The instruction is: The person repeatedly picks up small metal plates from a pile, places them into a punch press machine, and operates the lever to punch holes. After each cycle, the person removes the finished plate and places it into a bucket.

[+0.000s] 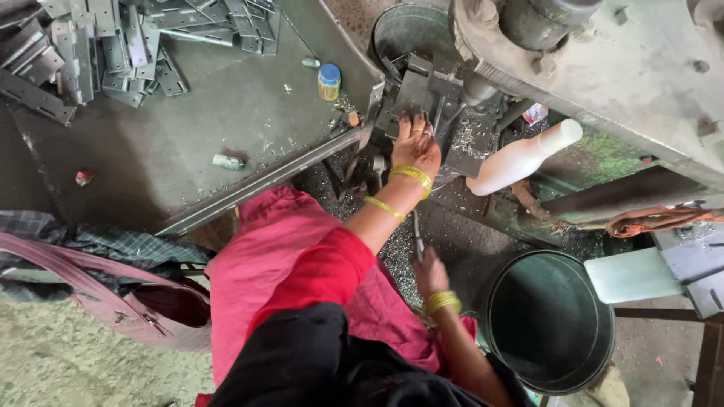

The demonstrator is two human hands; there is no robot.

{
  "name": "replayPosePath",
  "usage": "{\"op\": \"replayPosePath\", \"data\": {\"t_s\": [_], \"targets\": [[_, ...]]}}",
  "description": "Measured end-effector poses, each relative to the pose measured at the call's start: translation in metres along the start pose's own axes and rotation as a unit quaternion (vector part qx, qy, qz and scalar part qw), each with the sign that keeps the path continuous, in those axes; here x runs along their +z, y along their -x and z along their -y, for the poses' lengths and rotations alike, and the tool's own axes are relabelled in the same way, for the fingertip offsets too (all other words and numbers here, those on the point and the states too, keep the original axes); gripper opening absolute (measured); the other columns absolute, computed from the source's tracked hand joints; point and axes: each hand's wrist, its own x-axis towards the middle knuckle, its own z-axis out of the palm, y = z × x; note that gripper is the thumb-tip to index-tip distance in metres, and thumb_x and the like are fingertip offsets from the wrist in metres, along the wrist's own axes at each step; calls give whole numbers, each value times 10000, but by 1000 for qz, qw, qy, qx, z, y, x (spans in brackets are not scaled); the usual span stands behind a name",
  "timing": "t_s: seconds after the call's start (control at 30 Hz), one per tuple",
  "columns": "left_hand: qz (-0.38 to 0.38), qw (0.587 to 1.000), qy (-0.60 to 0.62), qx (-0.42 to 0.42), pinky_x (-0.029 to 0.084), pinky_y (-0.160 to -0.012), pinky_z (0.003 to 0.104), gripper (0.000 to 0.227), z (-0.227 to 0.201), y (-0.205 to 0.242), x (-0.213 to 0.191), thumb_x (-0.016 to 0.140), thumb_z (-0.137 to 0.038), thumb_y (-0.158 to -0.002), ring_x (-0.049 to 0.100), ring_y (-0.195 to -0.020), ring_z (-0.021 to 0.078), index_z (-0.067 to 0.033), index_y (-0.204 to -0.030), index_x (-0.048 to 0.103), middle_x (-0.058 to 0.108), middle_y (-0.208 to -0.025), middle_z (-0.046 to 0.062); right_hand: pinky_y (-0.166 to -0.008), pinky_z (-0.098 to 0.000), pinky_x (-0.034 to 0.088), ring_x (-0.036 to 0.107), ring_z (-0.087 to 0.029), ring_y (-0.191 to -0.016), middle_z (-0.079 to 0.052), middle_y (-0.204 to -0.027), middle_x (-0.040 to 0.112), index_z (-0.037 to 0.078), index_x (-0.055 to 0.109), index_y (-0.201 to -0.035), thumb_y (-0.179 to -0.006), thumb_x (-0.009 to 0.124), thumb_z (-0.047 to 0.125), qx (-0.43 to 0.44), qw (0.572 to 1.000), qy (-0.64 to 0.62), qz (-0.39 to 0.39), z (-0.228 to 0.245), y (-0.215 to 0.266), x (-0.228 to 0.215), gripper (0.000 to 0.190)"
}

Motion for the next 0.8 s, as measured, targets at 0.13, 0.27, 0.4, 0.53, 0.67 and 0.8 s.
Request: {"op": "replayPosePath", "data": {"t_s": [0.13,0.27,0.4,0.53,0.67,0.8], "targets": [[73,996,34,25,57,-1206,610,457,6,8,-9,398,-170,-1009,176,-1549,314,-52,-1435,512,261,-1668,103,-814,-583,510,626,-537,-976,-331,-977,679,-18,615,-1058,-912,680,473,2,1000,-23,-12,1,-10,8,517],[87,996,-4,10,29,-1221,645,541,5,-9,-9,362,-190,-1027,181,-1569,326,-38,-1542,421,296,-1666,106,-833,-579,508,656,-507,-1009,-305,-984,700,17,662,-980,-931,653,455,-39,999,-10,17,-12,-20,-21,441],[62,998,6,-7,23,-1214,670,527,2,-29,5,272,-164,-1051,162,-1569,310,-49,-1554,377,229,-1697,91,-831,-532,552,711,-474,-959,-288,-974,717,8,635,-1045,-937,625,462,35,999,-8,22,3,-3,-8,466],[48,999,7,-6,-1,-1182,698,564,4,-34,17,266,-128,-1013,116,-1559,286,-33,-1568,307,171,-1690,71,-836,-559,512,643,-508,-1013,-314,-992,690,-18,635,-1049,-935,663,436,30,999,-22,10,10,-4,-2,469],[104,992,-66,6,-28,-1175,684,603,5,-47,12,295,-139,-989,84,-1570,335,-61,-1585,247,147,-1694,99,-830,-572,516,667,-491,-991,-296,-1004,698,19,657,-1068,-939,643,454,-53,998,35,-14,-14,-24,-26,454],[88,995,-50,-18,-29,-1173,709,579,2,-71,12,242,-158,-1039,117,-1567,324,-12,-1599,264,204,-1694,142,-802,-555,551,702,-483,-920,-292,-946,709,13,613,-1111,-937,594,445,18,999,0,27,-23,-15,4,467]]}}
